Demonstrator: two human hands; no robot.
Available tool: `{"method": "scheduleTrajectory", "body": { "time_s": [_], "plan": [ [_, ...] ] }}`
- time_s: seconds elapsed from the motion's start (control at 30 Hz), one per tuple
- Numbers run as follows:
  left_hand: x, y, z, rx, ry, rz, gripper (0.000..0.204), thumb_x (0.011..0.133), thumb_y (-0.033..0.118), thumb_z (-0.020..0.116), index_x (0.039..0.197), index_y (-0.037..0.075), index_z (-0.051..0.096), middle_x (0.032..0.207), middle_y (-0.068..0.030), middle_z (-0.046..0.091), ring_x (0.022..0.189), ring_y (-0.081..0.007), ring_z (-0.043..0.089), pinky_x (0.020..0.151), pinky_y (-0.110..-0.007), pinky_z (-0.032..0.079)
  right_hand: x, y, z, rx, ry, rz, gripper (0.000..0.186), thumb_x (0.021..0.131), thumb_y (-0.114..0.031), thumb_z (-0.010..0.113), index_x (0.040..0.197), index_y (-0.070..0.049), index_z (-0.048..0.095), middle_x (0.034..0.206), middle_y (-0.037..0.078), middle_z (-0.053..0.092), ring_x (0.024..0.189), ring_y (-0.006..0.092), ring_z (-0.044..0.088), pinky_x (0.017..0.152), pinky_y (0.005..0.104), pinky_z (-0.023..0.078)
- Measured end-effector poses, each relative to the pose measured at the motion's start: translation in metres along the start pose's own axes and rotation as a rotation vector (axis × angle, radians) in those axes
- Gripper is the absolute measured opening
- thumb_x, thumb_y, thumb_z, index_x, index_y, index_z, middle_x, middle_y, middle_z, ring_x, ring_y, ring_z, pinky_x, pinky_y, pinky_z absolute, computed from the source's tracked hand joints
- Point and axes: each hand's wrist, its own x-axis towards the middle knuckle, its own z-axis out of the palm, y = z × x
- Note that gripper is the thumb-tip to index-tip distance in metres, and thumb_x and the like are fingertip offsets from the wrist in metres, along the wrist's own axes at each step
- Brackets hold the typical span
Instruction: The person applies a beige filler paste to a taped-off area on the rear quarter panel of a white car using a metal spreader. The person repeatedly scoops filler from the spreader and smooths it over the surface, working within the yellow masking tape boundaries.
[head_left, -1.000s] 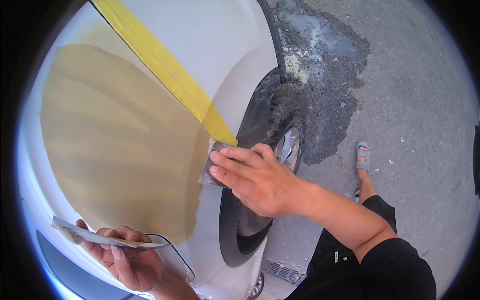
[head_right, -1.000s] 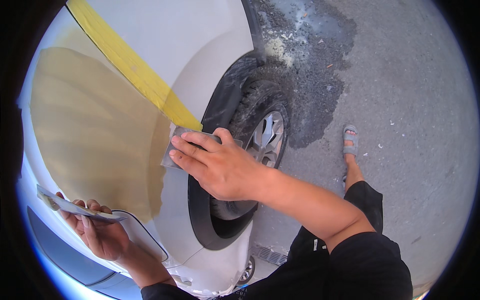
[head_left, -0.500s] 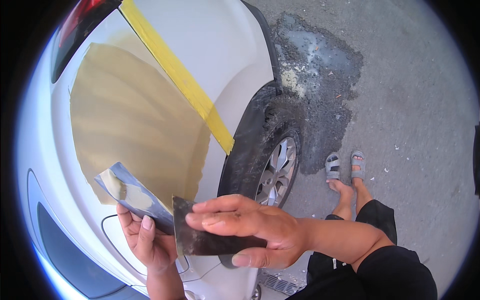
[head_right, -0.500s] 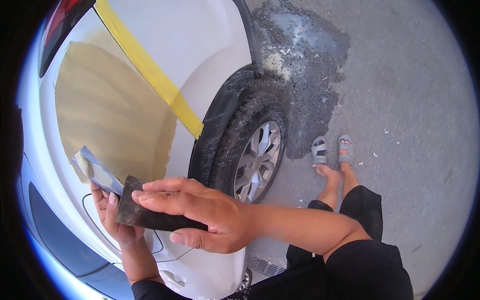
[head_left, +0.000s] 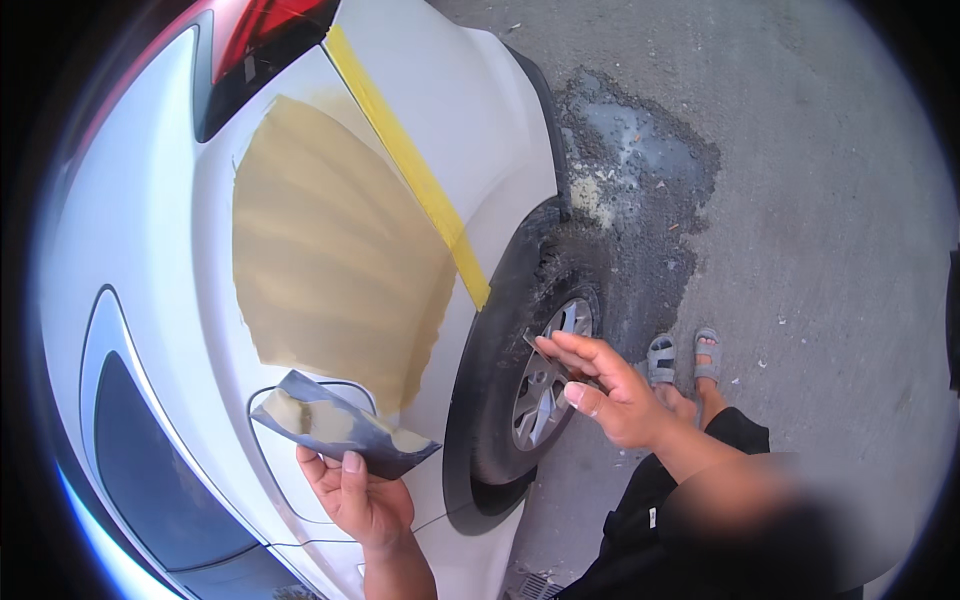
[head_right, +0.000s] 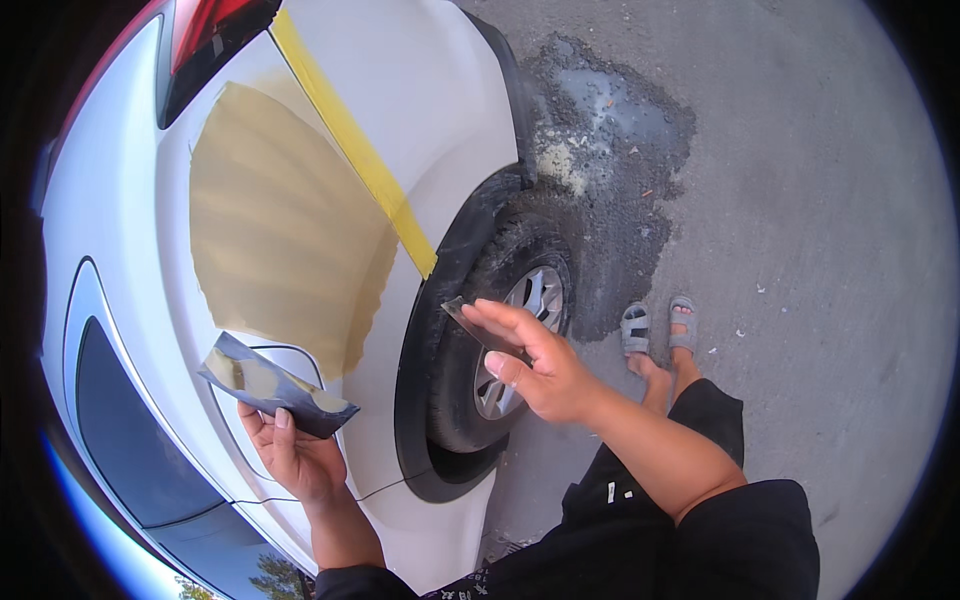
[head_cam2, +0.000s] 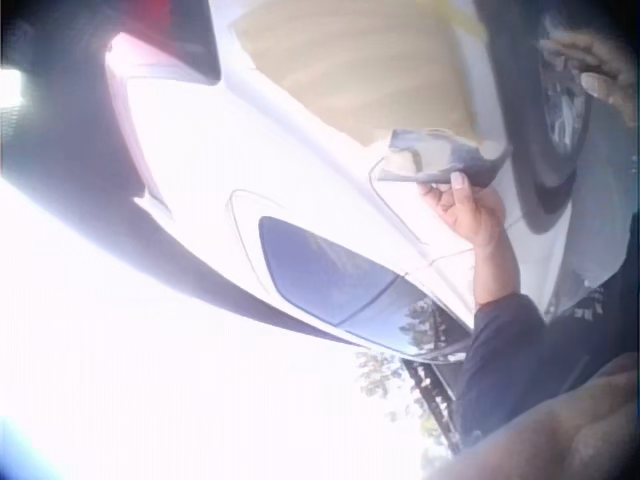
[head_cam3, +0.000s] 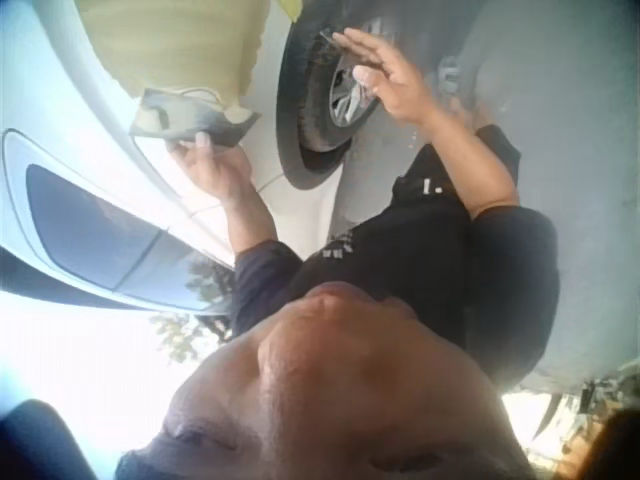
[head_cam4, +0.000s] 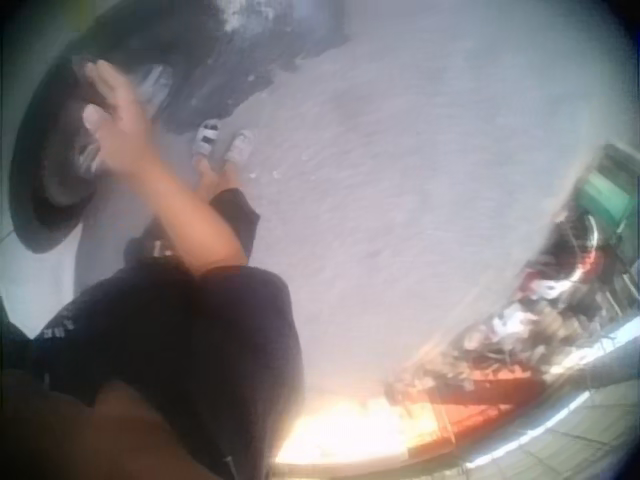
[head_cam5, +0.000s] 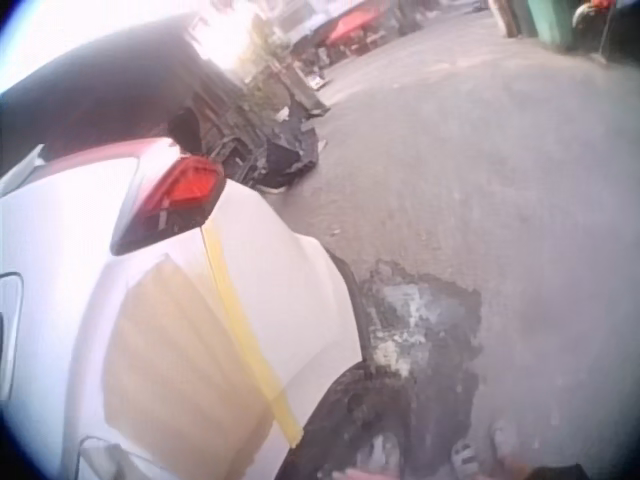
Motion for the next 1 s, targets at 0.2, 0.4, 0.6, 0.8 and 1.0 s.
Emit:
{"method": "scheduleTrajectory", "body": {
  "time_s": [0.2,0.4,0.6,0.8,1.0],
  "plan": [
    [-0.026,0.019,0.021,-0.062,0.127,0.066,0.051,0.088,-0.004,0.046,0.135,0.001,0.027,0.129,-0.0155,0.047,0.120,-0.0233,0.047,0.105,-0.040,0.034,-0.007,-0.058,0.006,-0.321,0.057,-0.081,0.049,0.090,-0.010,0.052,0.136,-0.001,0.036,0.135,0.016,0.046,0.127,0.0248,0.044,0.106,0.0349,0.032],
    [-0.039,0.043,0.048,-0.171,0.181,0.100,0.048,0.090,-0.005,0.044,0.134,0.004,0.027,0.128,-0.0152,0.047,0.118,-0.0233,0.049,0.104,-0.041,0.037,-0.017,-0.115,0.012,-0.584,0.092,-0.140,0.051,0.087,-0.011,0.054,0.135,-0.001,0.039,0.132,0.016,0.048,0.123,0.0274,0.047,0.104,0.0358,0.035],
    [-0.047,0.059,0.060,-0.209,0.213,0.161,0.048,0.089,-0.006,0.043,0.134,0.005,0.029,0.128,-0.0152,0.048,0.117,-0.0240,0.049,0.103,-0.043,0.038,-0.020,-0.157,0.037,-0.991,-0.004,-0.307,0.054,0.081,-0.009,0.060,0.132,-0.003,0.044,0.127,0.012,0.054,0.121,0.0306,0.046,0.101,0.0395,0.033],
    [-0.051,0.060,0.063,-0.277,0.158,0.189,0.050,0.089,-0.008,0.042,0.135,0.005,0.028,0.129,-0.0147,0.047,0.121,-0.0239,0.046,0.105,-0.041,0.035,-0.010,-0.186,0.086,-1.220,-0.176,-0.581,0.059,0.074,-0.005,0.066,0.130,-0.007,0.047,0.126,0.007,0.056,0.119,0.0265,0.048,0.092,0.0409,0.034],
    [-0.039,0.062,0.054,-0.288,0.132,0.239,0.052,0.089,-0.007,0.044,0.137,0.004,0.028,0.131,-0.0151,0.046,0.121,-0.0241,0.046,0.104,-0.039,0.035,0.013,-0.187,0.124,-1.391,-0.180,-0.747,0.046,0.076,-0.007,0.063,0.122,-0.009,0.055,0.121,0.001,0.060,0.116,0.0210,0.049,0.090,0.0436,0.034]
  ]
}}
